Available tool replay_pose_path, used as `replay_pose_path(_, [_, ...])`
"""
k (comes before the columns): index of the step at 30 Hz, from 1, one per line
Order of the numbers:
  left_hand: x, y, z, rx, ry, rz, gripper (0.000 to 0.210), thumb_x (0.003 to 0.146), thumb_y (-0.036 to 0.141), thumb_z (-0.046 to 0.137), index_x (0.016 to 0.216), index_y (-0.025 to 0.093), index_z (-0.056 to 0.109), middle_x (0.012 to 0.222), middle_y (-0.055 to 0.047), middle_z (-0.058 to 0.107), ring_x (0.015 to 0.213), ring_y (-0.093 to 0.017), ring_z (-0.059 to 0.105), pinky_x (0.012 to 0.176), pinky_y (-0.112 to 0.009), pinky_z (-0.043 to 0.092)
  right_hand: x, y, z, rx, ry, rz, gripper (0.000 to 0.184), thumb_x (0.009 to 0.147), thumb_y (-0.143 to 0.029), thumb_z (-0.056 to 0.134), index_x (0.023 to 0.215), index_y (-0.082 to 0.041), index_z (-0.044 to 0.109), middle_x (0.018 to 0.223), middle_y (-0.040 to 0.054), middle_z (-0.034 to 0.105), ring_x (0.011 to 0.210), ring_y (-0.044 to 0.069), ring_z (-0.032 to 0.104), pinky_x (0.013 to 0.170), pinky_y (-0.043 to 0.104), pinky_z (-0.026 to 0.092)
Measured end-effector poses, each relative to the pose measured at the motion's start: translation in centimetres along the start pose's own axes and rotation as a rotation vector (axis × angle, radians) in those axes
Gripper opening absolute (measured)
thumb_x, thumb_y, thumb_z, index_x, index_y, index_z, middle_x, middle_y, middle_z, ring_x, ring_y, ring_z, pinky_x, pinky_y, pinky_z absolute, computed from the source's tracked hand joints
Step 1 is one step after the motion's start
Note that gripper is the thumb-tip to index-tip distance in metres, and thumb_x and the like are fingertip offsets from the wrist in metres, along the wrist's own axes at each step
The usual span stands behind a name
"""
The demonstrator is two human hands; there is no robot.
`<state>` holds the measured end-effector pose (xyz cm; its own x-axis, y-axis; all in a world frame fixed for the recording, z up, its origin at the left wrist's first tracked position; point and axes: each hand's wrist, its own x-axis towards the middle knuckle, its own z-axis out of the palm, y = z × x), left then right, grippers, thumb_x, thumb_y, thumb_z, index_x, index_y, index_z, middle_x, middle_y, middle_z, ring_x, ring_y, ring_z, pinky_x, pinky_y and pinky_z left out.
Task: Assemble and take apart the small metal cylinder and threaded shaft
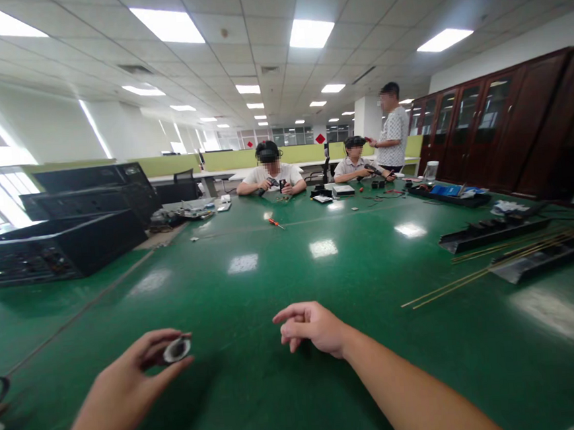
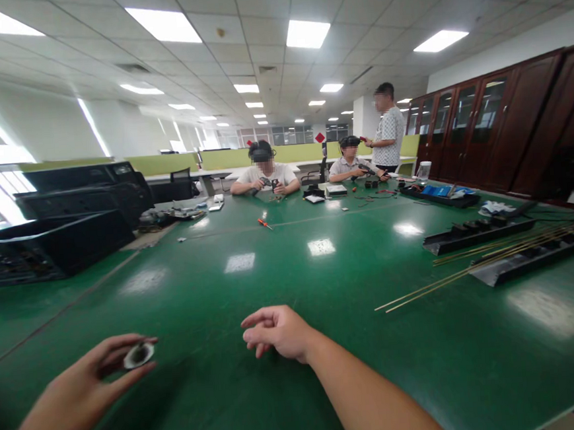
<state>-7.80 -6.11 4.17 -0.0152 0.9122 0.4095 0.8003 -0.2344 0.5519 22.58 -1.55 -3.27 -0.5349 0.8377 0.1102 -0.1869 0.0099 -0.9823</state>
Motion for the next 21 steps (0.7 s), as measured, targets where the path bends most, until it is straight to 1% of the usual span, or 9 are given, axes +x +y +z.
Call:
replay_pose_path(1, [0.9, 0.9, 1.3, -0.013, -0.114, 0.039, 0.040, 0.063, 0.052, 0.077, 0.092, 0.026, 0.069, 0.085, -0.001, 0.077, 0.079, -0.026, 0.072, 0.074, -0.035, 0.056, 0.1, 0.1, -0.4, -0.040, 0.065, -0.028, 0.044, 0.073, -0.032, 0.072, 0.112, -0.014, 0.061, 0.079, 0.0012, 0.063, 0.060, 0.011, 0.058, 0.063, 0.027, 0.045])
replay_pose_path(2, [1.6, 2.1, 2.8, -0.047, -0.193, 0.098, 0.038, 0.066, 0.047, 0.076, 0.094, 0.023, 0.070, 0.088, -0.004, 0.076, 0.080, -0.026, 0.071, 0.074, -0.035, 0.055, 0.2, 0.2, -1.0, -0.114, 0.137, -0.058, 0.046, 0.072, -0.023, 0.071, 0.115, -0.015, 0.058, 0.083, 0.0011, 0.063, 0.064, 0.011, 0.058, 0.064, 0.027, 0.046])
replay_pose_path(4, [2.7, 4.5, 6.1, -0.104, -0.311, 0.205, 0.030, 0.073, 0.040, 0.072, 0.097, 0.021, 0.070, 0.092, -0.006, 0.074, 0.085, -0.025, 0.069, 0.077, -0.034, 0.053, 0.2, 0.5, -2.0, -0.385, 0.295, -0.114, 0.056, 0.066, -0.005, 0.064, 0.119, -0.020, 0.054, 0.096, 0.0024, 0.062, 0.070, 0.011, 0.056, 0.065, 0.025, 0.045])
replay_pose_path(6, [3.1, 6.2, 9.1, -0.161, -0.373, 0.263, 0.027, 0.075, 0.035, 0.070, 0.099, 0.022, 0.070, 0.093, -0.005, 0.073, 0.087, -0.024, 0.067, 0.080, -0.034, 0.051, 0.0, 0.7, -2.8, -0.604, 0.369, -0.142, 0.067, 0.060, 0.005, 0.055, 0.121, -0.022, 0.051, 0.105, 0.0033, 0.061, 0.080, 0.013, 0.056, 0.070, 0.026, 0.045])
replay_pose_path(9, [2.9, 6.7, 12.2, -0.222, -0.404, 0.294, 0.028, 0.076, 0.032, 0.071, 0.103, 0.023, 0.070, 0.097, -0.004, 0.071, 0.091, -0.023, 0.065, 0.083, -0.034, 0.048, -0.4, 0.9, -3.2, -0.749, 0.359, -0.176, 0.071, 0.056, 0.008, 0.049, 0.121, -0.022, 0.050, 0.108, 0.0039, 0.061, 0.088, 0.015, 0.057, 0.078, 0.028, 0.046])
replay_pose_path(12, [2.5, 5.7, 13.5, -0.261, -0.449, 0.278, 0.031, 0.074, 0.031, 0.074, 0.104, 0.024, 0.071, 0.097, -0.004, 0.071, 0.091, -0.023, 0.065, 0.084, -0.034, 0.048, -0.7, 0.9, -2.6, -0.800, 0.316, -0.211, 0.065, 0.058, 0.006, 0.050, 0.116, -0.022, 0.052, 0.105, 0.0036, 0.062, 0.085, 0.016, 0.058, 0.077, 0.028, 0.046])
replay_pose_path(15, [2.3, 5.0, 13.8, -0.316, -0.483, 0.244, 0.030, 0.072, 0.029, 0.075, 0.101, 0.024, 0.072, 0.097, -0.004, 0.072, 0.091, -0.024, 0.066, 0.084, -0.035, 0.048, -0.8, 0.9, -1.9, -0.868, 0.285, -0.220, 0.051, 0.060, 0.003, 0.053, 0.105, -0.022, 0.058, 0.100, 0.0027, 0.064, 0.086, 0.018, 0.059, 0.077, 0.029, 0.046])
replay_pose_path(18, [2.4, 4.8, 14.0, -0.410, -0.477, 0.177, 0.032, 0.072, 0.025, 0.074, 0.103, 0.023, 0.069, 0.095, -0.003, 0.073, 0.091, -0.023, 0.067, 0.084, -0.034, 0.048, -0.7, 0.9, -1.5, -0.889, 0.306, -0.204, 0.038, 0.063, -0.003, 0.059, 0.096, -0.022, 0.061, 0.094, 0.0025, 0.065, 0.085, 0.019, 0.059, 0.077, 0.030, 0.045])
replay_pose_path(21, [2.5, 4.8, 14.2, -0.503, -0.460, 0.101, 0.034, 0.070, 0.023, 0.075, 0.102, 0.020, 0.062, 0.088, -0.001, 0.073, 0.084, -0.022, 0.068, 0.080, -0.032, 0.050, -0.6, 0.7, -1.3, -0.859, 0.320, -0.194, 0.033, 0.065, -0.007, 0.063, 0.095, -0.021, 0.063, 0.092, 0.0026, 0.067, 0.083, 0.019, 0.060, 0.075, 0.030, 0.044])
